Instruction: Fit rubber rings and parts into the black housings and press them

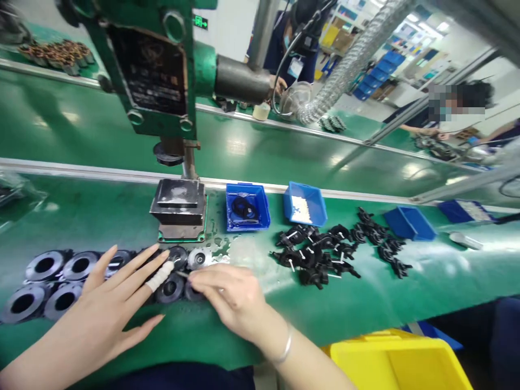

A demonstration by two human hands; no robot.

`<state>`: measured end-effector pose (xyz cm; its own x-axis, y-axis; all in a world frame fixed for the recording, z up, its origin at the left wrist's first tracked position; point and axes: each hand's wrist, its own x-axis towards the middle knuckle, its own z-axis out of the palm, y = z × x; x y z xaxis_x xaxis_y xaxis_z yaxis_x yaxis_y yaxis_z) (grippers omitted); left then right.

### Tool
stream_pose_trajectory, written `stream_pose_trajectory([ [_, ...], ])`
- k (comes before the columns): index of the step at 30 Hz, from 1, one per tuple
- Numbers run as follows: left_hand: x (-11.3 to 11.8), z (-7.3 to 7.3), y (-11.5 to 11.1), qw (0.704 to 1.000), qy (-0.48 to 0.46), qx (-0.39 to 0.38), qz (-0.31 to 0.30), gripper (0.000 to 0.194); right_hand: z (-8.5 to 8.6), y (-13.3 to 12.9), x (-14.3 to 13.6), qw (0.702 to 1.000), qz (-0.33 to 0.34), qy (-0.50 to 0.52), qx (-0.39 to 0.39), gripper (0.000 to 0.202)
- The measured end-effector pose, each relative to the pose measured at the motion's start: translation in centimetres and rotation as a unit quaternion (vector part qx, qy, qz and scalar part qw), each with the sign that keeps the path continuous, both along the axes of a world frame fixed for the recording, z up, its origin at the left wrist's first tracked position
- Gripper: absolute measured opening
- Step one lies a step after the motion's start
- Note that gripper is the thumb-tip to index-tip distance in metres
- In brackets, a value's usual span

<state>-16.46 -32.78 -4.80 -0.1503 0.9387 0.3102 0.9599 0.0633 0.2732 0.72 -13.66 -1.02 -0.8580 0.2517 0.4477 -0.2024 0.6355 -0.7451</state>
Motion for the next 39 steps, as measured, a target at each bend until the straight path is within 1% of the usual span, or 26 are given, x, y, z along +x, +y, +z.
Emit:
stream_pose_trajectory([
  [1, 0.1, -0.2, 0.0, 1.000, -0.004, 0.005, 0.003, 0.054, 0.0, -0.1, 0.1, 1.000, 0.016, 0.003, -0.005, 0.024],
  [2, 0.2, -0.3, 0.0, 1.000, -0.007, 0.009, 0.005, 0.054, 0.0, 0.1, 0.3, 1.000, 0.017, 0.013, -0.010, 0.022],
  [3, 0.3, -0.5, 0.0, 1.000, -0.009, 0.011, 0.007, 0.055, 0.0, 0.6, 0.5, 0.999, -0.006, 0.029, -0.016, 0.021],
  [4, 0.3, -0.7, 0.0, 1.000, -0.009, 0.012, 0.009, 0.057, 0.0, 1.3, 0.8, 0.997, -0.052, 0.048, -0.022, 0.021],
  [5, 0.3, -0.8, 0.0, 1.000, -0.008, 0.012, 0.011, 0.059, -0.1, 2.3, 1.1, 0.991, -0.113, 0.060, -0.028, 0.020],
  [7, 0.3, -1.1, 0.0, 1.000, -0.007, 0.012, 0.014, 0.064, -0.5, 4.7, 1.9, 0.971, -0.229, 0.058, -0.039, 0.018],
  [8, 0.3, -1.2, 0.0, 1.000, -0.006, 0.013, 0.015, 0.066, -0.9, 5.9, 2.3, 0.963, -0.262, 0.044, -0.042, 0.016],
  [9, 0.3, -1.2, 0.0, 1.000, -0.005, 0.014, 0.016, 0.067, -1.4, 7.0, 2.5, 0.960, -0.274, 0.025, -0.045, 0.014],
  [12, 0.4, -1.2, 0.4, 1.000, -0.004, 0.019, 0.018, 0.067, -3.2, 9.0, 2.8, 0.964, -0.261, -0.012, -0.053, 0.013],
  [15, 0.7, -0.8, 1.0, 0.999, -0.007, 0.030, 0.018, 0.058, -4.7, 9.6, 2.5, 0.968, -0.247, -0.027, -0.047, 0.016],
  [18, 1.0, -0.4, 1.6, 0.999, -0.008, 0.029, 0.012, 0.055, -5.4, 9.8, 2.1, 0.969, -0.244, -0.031, -0.035, 0.018],
  [20, 1.1, -0.2, 1.8, 1.000, -0.008, 0.022, 0.009, 0.057, -5.4, 10.0, 1.7, 0.966, -0.254, -0.033, -0.036, 0.018],
  [22, 1.1, 0.1, 1.8, 1.000, -0.006, 0.016, 0.009, 0.061, -5.1, 10.3, 1.5, 0.960, -0.276, -0.032, -0.042, 0.019],
  [24, 1.1, 0.5, 1.9, 1.000, -0.003, 0.012, 0.009, 0.064, -4.3, 10.2, 1.6, 0.952, -0.297, -0.025, -0.062, 0.018],
  [26, 0.9, 1.0, 2.2, 1.000, 0.002, 0.010, 0.013, 0.065, -3.0, 9.6, 2.1, 0.947, -0.308, -0.009, -0.088, 0.016],
  [28, 0.8, 1.5, 2.7, 1.000, 0.016, 0.007, 0.016, 0.067, -1.5, 8.5, 2.6, 0.953, -0.288, 0.003, -0.096, 0.013],
  [29, 0.7, 1.7, 3.0, 1.000, 0.025, 0.004, 0.015, 0.069, -0.8, 7.7, 2.9, 0.961, -0.263, 0.008, -0.088, 0.013],
  [32, 0.9, 1.9, 3.8, 0.999, 0.032, -0.010, 0.007, 0.077, 0.5, 5.5, 3.2, 0.988, -0.143, 0.008, -0.053, 0.016],
  [34, 1.2, 1.7, 4.1, 1.000, 0.015, -0.019, -0.012, 0.078, 0.6, 4.3, 2.9, 0.997, -0.076, 0.006, -0.033, 0.017],
  [35, 1.4, 1.6, 4.1, 0.999, 0.007, -0.024, -0.025, 0.076, 0.5, 3.8, 2.7, 0.998, -0.057, 0.003, -0.029, 0.018],
  [37, 1.7, 1.3, 4.0, 0.998, 0.000, -0.030, -0.049, 0.072, -0.1, 3.3, 2.4, 0.998, -0.047, -0.002, -0.031, 0.020],
  [39, 1.9, 1.1, 3.8, 0.998, 0.002, -0.032, -0.059, 0.069, -0.5, 3.2, 2.3, 0.998, -0.051, -0.003, -0.041, 0.021],
])
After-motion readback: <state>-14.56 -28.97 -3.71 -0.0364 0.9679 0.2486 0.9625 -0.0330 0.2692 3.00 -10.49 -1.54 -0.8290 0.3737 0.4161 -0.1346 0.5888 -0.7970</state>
